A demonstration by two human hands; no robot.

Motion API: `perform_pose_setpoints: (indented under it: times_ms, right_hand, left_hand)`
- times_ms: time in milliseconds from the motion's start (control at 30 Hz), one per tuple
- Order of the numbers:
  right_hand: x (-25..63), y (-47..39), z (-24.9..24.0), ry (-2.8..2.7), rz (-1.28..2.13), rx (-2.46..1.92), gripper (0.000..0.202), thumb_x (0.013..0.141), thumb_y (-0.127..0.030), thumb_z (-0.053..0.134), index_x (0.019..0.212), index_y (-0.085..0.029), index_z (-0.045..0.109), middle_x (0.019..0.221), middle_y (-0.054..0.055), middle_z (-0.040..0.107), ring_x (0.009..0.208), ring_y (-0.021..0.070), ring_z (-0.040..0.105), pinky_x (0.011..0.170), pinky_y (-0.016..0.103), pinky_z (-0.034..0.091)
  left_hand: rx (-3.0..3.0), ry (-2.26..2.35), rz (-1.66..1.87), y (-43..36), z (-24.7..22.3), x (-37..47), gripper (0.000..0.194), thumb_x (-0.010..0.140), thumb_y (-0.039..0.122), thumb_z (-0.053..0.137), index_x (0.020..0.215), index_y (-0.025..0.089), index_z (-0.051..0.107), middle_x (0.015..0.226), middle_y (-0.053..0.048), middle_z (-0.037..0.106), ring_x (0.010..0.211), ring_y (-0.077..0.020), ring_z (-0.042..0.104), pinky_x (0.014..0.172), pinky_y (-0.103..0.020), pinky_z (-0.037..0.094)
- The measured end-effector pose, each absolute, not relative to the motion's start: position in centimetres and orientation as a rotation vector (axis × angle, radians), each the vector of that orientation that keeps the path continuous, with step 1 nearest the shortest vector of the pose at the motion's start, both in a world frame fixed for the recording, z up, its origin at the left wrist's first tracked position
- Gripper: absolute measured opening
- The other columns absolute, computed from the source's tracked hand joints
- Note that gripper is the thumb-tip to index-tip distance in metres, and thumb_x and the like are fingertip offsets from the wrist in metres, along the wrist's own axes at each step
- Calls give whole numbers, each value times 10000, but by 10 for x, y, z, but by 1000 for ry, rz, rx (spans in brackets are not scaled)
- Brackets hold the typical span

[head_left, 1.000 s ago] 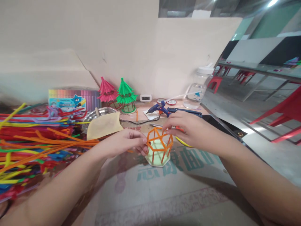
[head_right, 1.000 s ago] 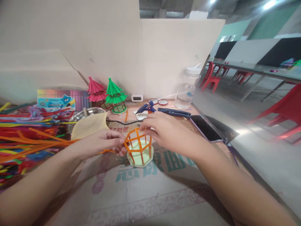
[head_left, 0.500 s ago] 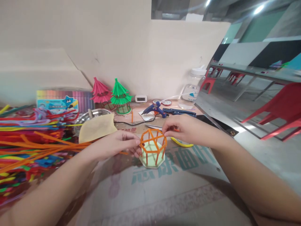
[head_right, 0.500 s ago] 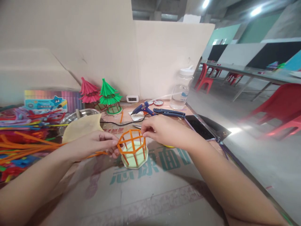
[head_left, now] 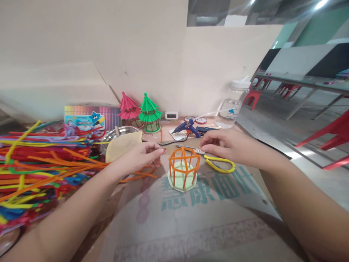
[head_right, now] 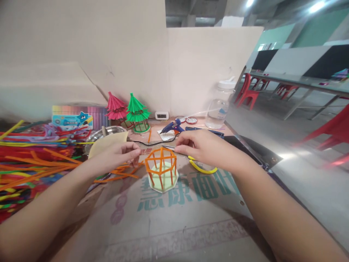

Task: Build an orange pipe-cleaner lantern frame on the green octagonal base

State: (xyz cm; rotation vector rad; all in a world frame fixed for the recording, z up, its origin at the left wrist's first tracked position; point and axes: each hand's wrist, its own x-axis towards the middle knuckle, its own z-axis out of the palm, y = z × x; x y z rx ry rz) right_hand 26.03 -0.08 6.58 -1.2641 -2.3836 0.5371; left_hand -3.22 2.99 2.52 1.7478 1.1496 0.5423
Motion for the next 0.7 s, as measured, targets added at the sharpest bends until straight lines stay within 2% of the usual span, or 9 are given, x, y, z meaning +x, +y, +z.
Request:
perform_pose_setpoints:
  times_ms: [133,233,333,467,567,700]
  right_hand:
    - [270,10,62,-2397,657,-1261,279,903,-455,569,979,-217,692,898,22,716,778,171,637,660,267,456]
    - [276,20,33,-2331,937,-1165,295,919,-428,528,1016,-194,678,929,42,696,836,185,638,732,293,479]
    - [278,19,-12,-2064,1107,-1150,347,947,-447,447,988,-167,648,726,9,592,660,153,566,631,281,449]
    - [273,5,-55,-1814,1079,-1172,323,946,-470,463,941,-185,615,671,-32,465,574,122,441,545,253,364]
    - [265,-4,-63,-1728,1024,-1175,288,933,-447,496,1015,-199,619,706,-24,495,594,130,459,557,257,381]
    - [257,-9,-60,-1793,1084,-1144,313,898,-399,540,1117,-193,623,748,-5,560,676,155,535,638,279,436]
  left_hand:
    - [1895,1162,720,31,35,-37,310,857,440,522,666,198,545,621,26,574,599,-132,548,602,-239,455]
    - [1987,1195,846,29,39,-40,357,885,364,423,565,205,435,562,35,490,554,-126,481,574,-241,414]
    - [2044,1255,888,26,41,-40,436,915,392,381,522,205,391,525,36,441,533,-125,458,569,-241,404]
    - [2095,1366,684,25,43,-37,468,872,503,460,529,197,547,523,29,552,532,-128,518,565,-233,424]
    - [2053,1432,600,26,43,-35,392,811,499,523,590,204,654,584,23,648,591,-144,593,583,-225,459]
    - [1930,1414,621,27,45,-35,274,750,435,546,737,222,717,713,21,715,673,-163,638,622,-240,493]
